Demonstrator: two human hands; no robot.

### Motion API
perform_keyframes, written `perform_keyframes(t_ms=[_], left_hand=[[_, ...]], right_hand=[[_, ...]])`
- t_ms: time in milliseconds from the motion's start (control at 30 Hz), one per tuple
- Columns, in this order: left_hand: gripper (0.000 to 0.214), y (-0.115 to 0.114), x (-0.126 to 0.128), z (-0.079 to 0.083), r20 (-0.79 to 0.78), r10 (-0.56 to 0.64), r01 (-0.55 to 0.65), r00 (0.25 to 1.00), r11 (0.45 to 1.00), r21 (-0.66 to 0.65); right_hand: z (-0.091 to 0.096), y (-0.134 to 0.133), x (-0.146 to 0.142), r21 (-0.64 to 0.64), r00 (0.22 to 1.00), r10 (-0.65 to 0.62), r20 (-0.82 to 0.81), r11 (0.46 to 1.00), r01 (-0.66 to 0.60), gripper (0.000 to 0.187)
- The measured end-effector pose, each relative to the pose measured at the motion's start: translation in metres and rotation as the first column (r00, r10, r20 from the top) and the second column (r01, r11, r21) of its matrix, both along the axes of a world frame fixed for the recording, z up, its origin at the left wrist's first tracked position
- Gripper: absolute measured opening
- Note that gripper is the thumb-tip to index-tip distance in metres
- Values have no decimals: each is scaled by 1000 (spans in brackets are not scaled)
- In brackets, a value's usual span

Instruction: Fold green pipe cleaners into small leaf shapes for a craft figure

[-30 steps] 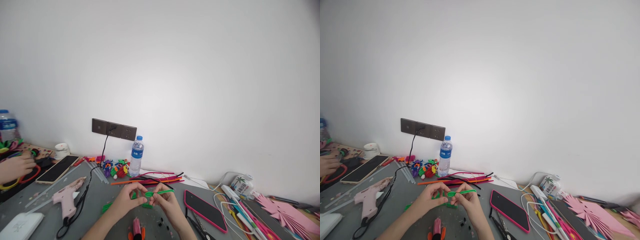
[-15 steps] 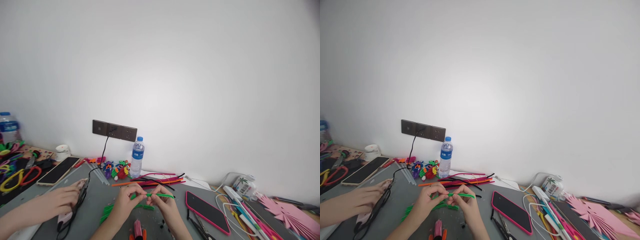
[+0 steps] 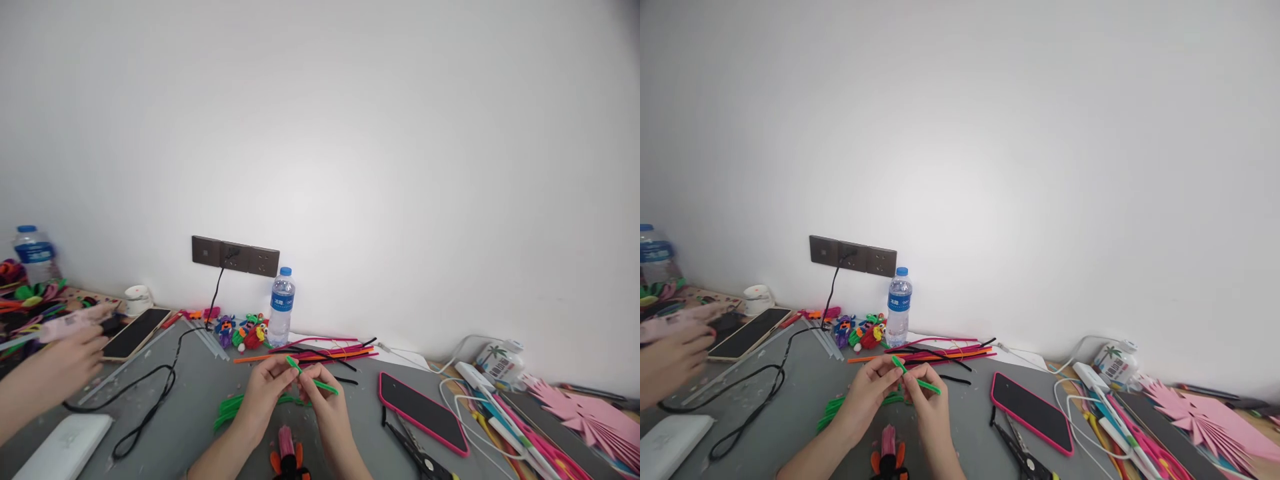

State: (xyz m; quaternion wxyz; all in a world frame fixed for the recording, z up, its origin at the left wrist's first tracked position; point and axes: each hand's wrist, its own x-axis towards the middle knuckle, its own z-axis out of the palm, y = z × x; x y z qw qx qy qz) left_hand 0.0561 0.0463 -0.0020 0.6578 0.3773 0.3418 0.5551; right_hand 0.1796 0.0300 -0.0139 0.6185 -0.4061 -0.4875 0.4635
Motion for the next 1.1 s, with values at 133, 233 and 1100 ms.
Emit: perform_keyframes(t_ms=[133,233,1100], left_hand=[[29,-1,-1,3,16,-32,33,999,999,-22],[30,-1,-2,6,16,-37,38,999,998,-59],[38,7,-13,6,-83,-164,156,983,983,-96]], right_hand=[[3,-3,-2,0,997,-42,67,999,42,34],[4,-3,1,21,988,-68,139,998,66,28],[18,1,34,6,968,124,218,992,-128,24]])
